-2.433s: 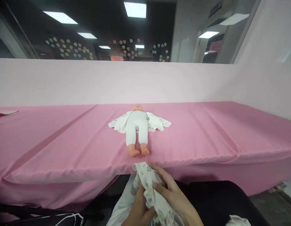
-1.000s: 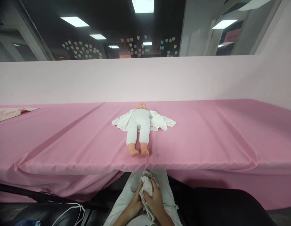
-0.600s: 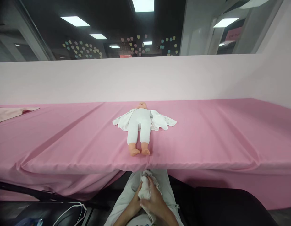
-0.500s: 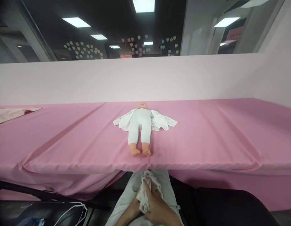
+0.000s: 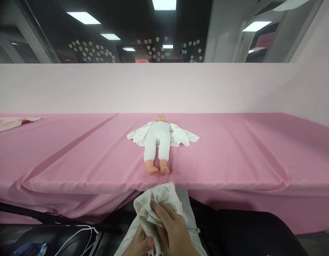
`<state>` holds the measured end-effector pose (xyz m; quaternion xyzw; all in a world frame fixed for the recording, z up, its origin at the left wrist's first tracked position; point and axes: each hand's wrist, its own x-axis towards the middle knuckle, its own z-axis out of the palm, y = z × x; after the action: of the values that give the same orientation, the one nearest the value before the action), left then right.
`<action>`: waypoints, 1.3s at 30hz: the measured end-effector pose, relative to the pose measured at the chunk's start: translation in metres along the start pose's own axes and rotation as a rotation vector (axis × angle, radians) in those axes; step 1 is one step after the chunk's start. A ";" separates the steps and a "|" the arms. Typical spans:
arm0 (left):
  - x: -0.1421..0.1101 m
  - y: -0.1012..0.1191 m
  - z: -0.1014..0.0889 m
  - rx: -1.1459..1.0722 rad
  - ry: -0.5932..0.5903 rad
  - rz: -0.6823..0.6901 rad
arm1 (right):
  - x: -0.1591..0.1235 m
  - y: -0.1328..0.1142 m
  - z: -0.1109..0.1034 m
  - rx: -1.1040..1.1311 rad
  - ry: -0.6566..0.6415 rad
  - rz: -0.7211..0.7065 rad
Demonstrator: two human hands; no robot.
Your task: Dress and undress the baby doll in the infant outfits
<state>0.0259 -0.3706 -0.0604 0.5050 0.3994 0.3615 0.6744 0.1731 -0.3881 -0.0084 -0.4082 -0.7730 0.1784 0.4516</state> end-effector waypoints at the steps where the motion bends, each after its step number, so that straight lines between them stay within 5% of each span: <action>1: 0.001 0.010 0.000 0.048 0.013 0.048 | 0.007 -0.004 -0.005 -0.026 -0.007 -0.032; 4: 0.016 0.054 -0.013 0.469 0.143 0.339 | 0.034 -0.008 -0.030 -0.164 -0.001 -0.082; 6: 0.026 0.091 -0.029 0.712 0.367 0.517 | 0.057 -0.010 -0.053 -0.285 0.079 -0.087; 11: 0.028 0.176 -0.060 0.794 0.595 0.893 | 0.109 -0.030 -0.116 -0.310 0.279 -0.106; 14: 0.023 0.214 -0.066 0.665 0.559 0.984 | 0.128 -0.043 -0.144 -0.154 0.294 -0.015; 18: 0.024 0.245 -0.070 0.367 0.364 0.846 | 0.144 -0.050 -0.168 0.094 0.302 0.033; 23: 0.048 0.268 -0.078 0.270 0.240 0.731 | 0.169 -0.038 -0.178 0.282 0.334 0.107; 28: 0.101 0.260 -0.071 0.817 0.314 0.795 | 0.210 -0.013 -0.154 0.266 0.350 0.099; 29: 0.111 0.254 -0.064 0.867 0.250 0.842 | 0.218 -0.011 -0.146 0.268 0.312 0.076; 33: 0.144 0.233 -0.030 0.604 -0.179 0.852 | 0.246 -0.011 -0.123 0.306 0.142 0.041; 37: 0.151 0.235 -0.028 0.180 -0.185 0.653 | 0.256 -0.015 -0.135 0.202 0.166 0.056; 39: 0.143 0.243 -0.038 0.134 -0.214 0.554 | 0.255 -0.015 -0.151 0.053 0.155 0.029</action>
<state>0.0311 -0.1726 0.1443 0.6733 0.1964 0.4492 0.5535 0.2279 -0.2092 0.2220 -0.4200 -0.7249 0.1731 0.5179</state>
